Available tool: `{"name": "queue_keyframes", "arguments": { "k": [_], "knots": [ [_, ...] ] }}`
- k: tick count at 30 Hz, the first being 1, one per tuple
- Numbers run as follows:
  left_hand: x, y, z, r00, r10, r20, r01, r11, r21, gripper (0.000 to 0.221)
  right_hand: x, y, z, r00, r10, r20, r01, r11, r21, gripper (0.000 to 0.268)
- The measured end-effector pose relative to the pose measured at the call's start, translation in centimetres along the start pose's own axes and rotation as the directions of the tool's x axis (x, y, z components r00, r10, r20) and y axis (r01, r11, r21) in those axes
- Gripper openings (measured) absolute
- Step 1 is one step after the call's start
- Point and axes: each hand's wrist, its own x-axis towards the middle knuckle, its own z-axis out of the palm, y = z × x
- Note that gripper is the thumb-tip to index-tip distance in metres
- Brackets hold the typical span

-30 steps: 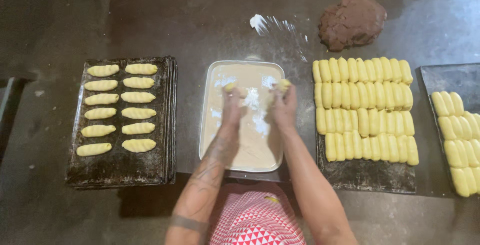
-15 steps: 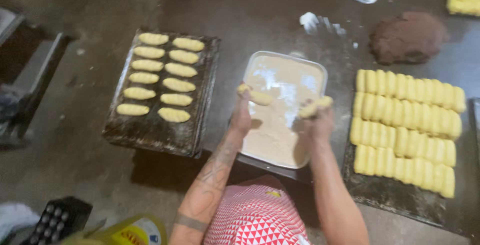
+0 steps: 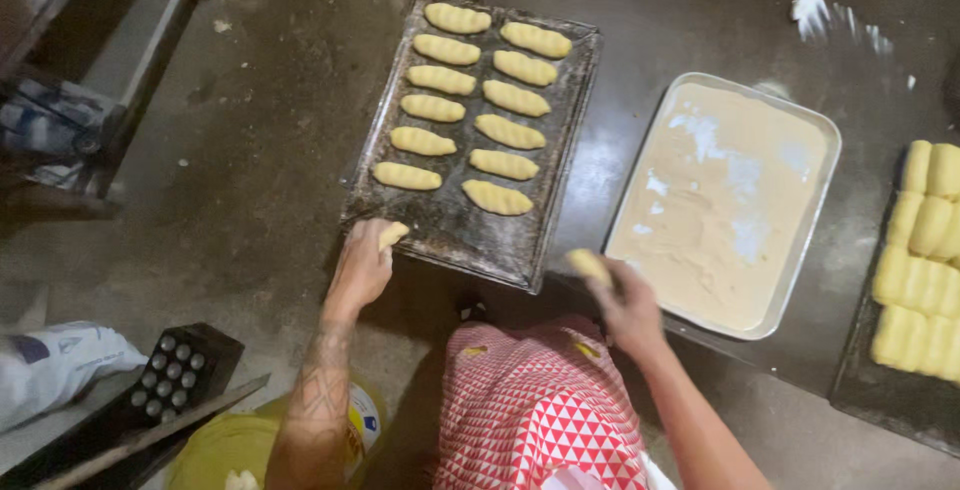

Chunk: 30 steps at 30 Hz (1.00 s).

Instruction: The person coats pieces of dough in a tray of flour and arranges them on a baking tray by hand.

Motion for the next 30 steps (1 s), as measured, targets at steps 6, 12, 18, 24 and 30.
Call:
{"name": "queue_keyframes", "arguments": {
  "k": [6,12,18,24,30],
  "knots": [
    [5.7,0.9,-1.8,0.929,0.35,0.117,-0.367,0.913,0.18,0.043,4.3,-10.7,10.1,0.849,-0.525,0.057,0.525,0.826,-0.207,0.033],
    [3.1,-0.4,-1.0,0.875,0.457,0.163,-0.484,0.805,0.343,0.06,4.1,-10.5,14.1,0.84,-0.528,0.125,0.503,0.669,-0.547,0.054],
    [2.8,-1.0,-0.3,0.876,0.43,0.22,-0.477,0.841,0.256,0.076,2.9,-10.3,16.4,0.862,-0.399,0.312,0.505,0.625,-0.595,0.078],
    [3.4,-1.0,-0.8,0.854,0.444,0.273,-0.502,0.841,0.201,0.08,3.1,-10.7,16.6,0.887,-0.321,0.333,0.461,0.662,-0.591,0.093],
    [3.6,-1.0,-0.6,0.853,0.432,0.293,-0.498,0.843,0.206,0.079,3.2,-12.3,15.3,0.873,-0.282,0.399,0.475,0.681,-0.558,0.098]
  ]
}}
